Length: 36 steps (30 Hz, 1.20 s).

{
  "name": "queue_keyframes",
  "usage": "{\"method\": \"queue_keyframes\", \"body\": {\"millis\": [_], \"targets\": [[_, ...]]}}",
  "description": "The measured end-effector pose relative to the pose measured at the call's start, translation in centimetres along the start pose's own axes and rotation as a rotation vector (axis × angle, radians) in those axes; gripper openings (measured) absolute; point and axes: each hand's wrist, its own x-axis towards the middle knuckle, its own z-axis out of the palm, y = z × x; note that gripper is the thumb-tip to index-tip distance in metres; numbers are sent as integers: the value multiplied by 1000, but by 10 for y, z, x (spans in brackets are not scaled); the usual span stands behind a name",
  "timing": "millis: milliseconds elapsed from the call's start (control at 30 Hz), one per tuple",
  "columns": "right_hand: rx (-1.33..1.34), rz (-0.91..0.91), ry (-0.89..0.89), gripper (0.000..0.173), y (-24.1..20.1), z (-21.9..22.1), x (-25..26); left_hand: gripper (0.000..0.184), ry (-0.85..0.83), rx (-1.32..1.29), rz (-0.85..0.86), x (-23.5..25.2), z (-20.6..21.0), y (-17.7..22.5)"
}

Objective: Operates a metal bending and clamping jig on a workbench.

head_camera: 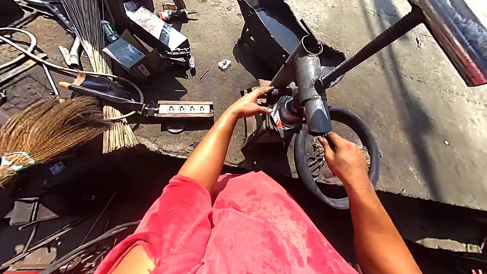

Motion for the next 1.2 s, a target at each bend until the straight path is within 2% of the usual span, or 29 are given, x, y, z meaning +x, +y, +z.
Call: {"method": "queue_keyframes", "body": {"millis": [100,200,367,433,500,567,733,900,1033,1133,1200], "targets": [[1,0,17,38,-5,3,-4,96,-14,80,64,0,1,-9],[3,3,26,38,-11,5,-6,89,97,213,181,5,7,-18],[3,90,-49,38,-21,2,-7,81,109,280,264,8,6,-23],[16,81,-40,38,-21,4,-6,78,84,249,227,9,3,-21],[19,95,-57,39,-23,4,-6,65,63,134,138,12,-2,-17],[21,99,-55,39,-24,6,-6,52,121,59,69,21,-3,-17],[14,98,-41,41,-24,7,-6,24,295,190,92,41,6,-13],[-8,144,-84,40,-30,2,-5,20,211,205,3,27,-3,3],[-5,154,-110,40,-33,2,-5,24,207,261,-62,16,-9,3],[11,162,-115,40,-33,5,-4,32,367,321,-38,6,-10,17],[16,170,-137,40,-35,5,-2,29,590,342,123,-5,-9,49]]}}
